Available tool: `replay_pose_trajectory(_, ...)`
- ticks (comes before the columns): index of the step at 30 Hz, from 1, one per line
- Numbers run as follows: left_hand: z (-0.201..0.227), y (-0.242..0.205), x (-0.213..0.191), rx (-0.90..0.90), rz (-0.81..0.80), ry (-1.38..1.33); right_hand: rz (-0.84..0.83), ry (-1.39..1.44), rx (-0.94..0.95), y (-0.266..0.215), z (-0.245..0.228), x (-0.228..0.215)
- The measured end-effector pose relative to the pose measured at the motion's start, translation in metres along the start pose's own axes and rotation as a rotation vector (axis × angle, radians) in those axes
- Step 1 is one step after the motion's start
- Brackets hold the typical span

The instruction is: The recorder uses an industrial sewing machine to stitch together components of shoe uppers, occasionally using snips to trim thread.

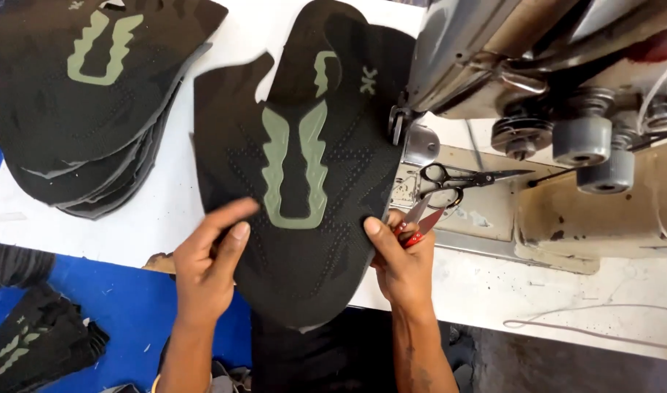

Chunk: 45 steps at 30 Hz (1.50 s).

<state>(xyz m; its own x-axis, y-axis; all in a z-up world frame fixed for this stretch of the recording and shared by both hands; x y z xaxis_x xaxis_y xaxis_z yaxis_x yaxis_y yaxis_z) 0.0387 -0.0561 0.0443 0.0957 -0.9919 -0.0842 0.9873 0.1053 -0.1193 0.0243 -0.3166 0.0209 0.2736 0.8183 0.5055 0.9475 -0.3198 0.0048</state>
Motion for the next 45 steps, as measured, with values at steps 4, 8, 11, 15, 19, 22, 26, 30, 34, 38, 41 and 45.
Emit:
replay_pose_trajectory(4, 0.016, 0.017, 0.003, 0.002, -0.035, 0.176, -0.020, 0.004, -0.033, 0.005, -0.003, 0.008)
replay_pose_trajectory(8, 0.032, 0.034, 0.005, 0.050, -0.126, 0.153, -0.019, -0.055, -0.099, 0.010, -0.006, 0.014)
replay_pose_trajectory(11, 0.045, 0.045, 0.008, 0.016, -0.195, 0.139, -0.030, -0.062, -0.121, 0.013, -0.008, 0.015)
replay_pose_trajectory(15, 0.061, 0.052, 0.015, -0.024, -0.318, 0.073, -0.010, -0.026, -0.125, 0.018, -0.010, 0.018)
replay_pose_trajectory(19, 0.069, 0.059, 0.022, -0.024, -0.331, 0.065, 0.020, -0.023, -0.119, 0.023, -0.016, 0.021)
replay_pose_trajectory(22, 0.074, 0.066, 0.029, 0.006, -0.354, 0.017, 0.015, -0.015, -0.113, 0.026, -0.018, 0.022)
replay_pose_trajectory(26, 0.080, 0.074, 0.039, 0.057, -0.393, -0.085, 0.032, -0.011, -0.135, 0.030, -0.019, 0.024)
replay_pose_trajectory(30, 0.087, 0.079, 0.048, 0.121, -0.374, -0.127, 0.048, -0.008, -0.189, 0.035, -0.022, 0.030)
replay_pose_trajectory(34, 0.087, 0.085, 0.054, 0.140, -0.332, -0.099, 0.079, -0.008, -0.200, 0.037, -0.025, 0.035)
replay_pose_trajectory(38, 0.084, 0.083, 0.060, 0.139, -0.241, -0.069, 0.109, -0.010, -0.220, 0.040, -0.027, 0.038)
replay_pose_trajectory(41, 0.080, 0.077, 0.065, 0.135, -0.178, -0.095, 0.132, -0.028, -0.235, 0.043, -0.028, 0.039)
replay_pose_trajectory(45, 0.069, 0.066, 0.068, 0.176, -0.091, -0.123, 0.166, -0.046, -0.248, 0.044, -0.029, 0.041)
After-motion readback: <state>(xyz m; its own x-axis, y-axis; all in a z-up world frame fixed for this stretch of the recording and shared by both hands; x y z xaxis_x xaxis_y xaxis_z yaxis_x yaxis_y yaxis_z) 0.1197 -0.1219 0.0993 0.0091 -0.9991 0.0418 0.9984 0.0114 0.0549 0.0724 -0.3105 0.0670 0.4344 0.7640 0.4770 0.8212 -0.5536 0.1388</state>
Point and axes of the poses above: each hand's wrist, its own y-axis towards the middle knuckle, its own x-axis out of the palm, z = x × y, the point moved 3 cm from there along y, towards the middle knuckle, and after that the axes turned 12 degrees about -x, right-handed, at the moved point
